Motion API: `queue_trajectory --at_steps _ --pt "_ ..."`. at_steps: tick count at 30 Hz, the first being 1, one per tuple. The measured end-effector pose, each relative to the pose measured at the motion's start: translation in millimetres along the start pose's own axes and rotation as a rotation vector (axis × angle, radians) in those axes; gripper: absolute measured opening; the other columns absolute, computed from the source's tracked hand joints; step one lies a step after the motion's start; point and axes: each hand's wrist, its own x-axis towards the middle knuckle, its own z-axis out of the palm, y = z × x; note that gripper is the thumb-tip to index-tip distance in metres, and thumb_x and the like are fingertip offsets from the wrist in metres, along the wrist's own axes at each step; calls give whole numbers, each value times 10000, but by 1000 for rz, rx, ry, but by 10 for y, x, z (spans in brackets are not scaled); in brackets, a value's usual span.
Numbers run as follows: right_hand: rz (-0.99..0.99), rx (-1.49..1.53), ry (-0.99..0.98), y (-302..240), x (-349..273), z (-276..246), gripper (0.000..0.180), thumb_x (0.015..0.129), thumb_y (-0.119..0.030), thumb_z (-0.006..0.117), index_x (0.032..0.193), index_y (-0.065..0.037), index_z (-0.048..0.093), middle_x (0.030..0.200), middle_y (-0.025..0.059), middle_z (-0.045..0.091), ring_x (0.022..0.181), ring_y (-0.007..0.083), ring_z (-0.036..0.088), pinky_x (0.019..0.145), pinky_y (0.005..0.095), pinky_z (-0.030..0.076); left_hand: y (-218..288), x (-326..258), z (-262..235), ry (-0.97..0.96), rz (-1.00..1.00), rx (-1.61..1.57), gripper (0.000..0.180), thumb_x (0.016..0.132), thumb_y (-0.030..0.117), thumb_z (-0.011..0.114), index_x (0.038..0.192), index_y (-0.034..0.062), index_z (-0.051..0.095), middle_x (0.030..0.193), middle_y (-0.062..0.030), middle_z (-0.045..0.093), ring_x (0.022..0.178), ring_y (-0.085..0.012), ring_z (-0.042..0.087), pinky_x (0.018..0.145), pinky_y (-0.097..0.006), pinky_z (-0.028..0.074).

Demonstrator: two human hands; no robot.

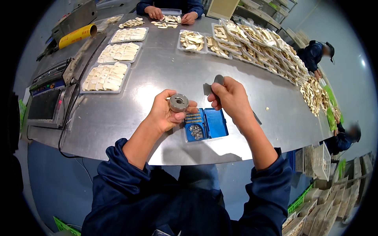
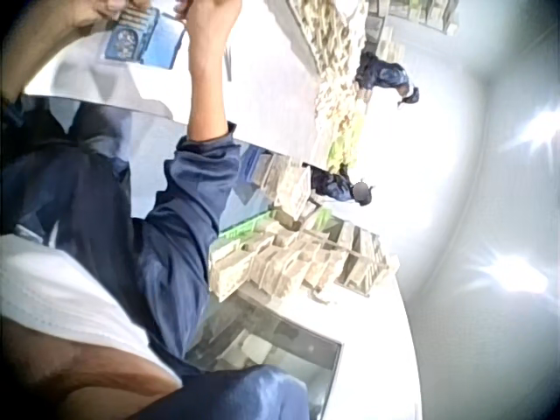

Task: The person assembles a cylindrical mechanical component by placing small metal balls into a bearing using tweezers and a small tool. They then move to a machine and use a screwdriver to adjust a part of the equipment.

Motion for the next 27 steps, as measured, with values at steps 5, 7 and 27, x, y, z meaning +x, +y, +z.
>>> queue_trajectory --at_steps 5,7,27 --pt "-351 -224 -100 178 -2 16 62 854 -69 592 881 -21 619 790 69 645 723 116 606 638 255 485 2 41 -92 -162 5 27 585 911 447 338 921 -95 559 691 -188 564 337 -111 310 261 -198 215" --pt "-582 -402 -86 151 -21 91 100 765 -7 640 858 -46 633 805 72 643 733 157 617 635 266 491 -16 32 -114 -131 -45 53 573 911 467 354 908 -70 557 679 -166 555 325 -99 293 254 -196 203" --pt "-1266 -909 -436 12 69 202 301 625 26 630 923 -14 609 923 88 626 902 264 615 682 327 540 -86 -13 -43 -84 -141 317 383 883 371 409 720 34 492 577 -76 505 356 -95 401 222 -184 189"
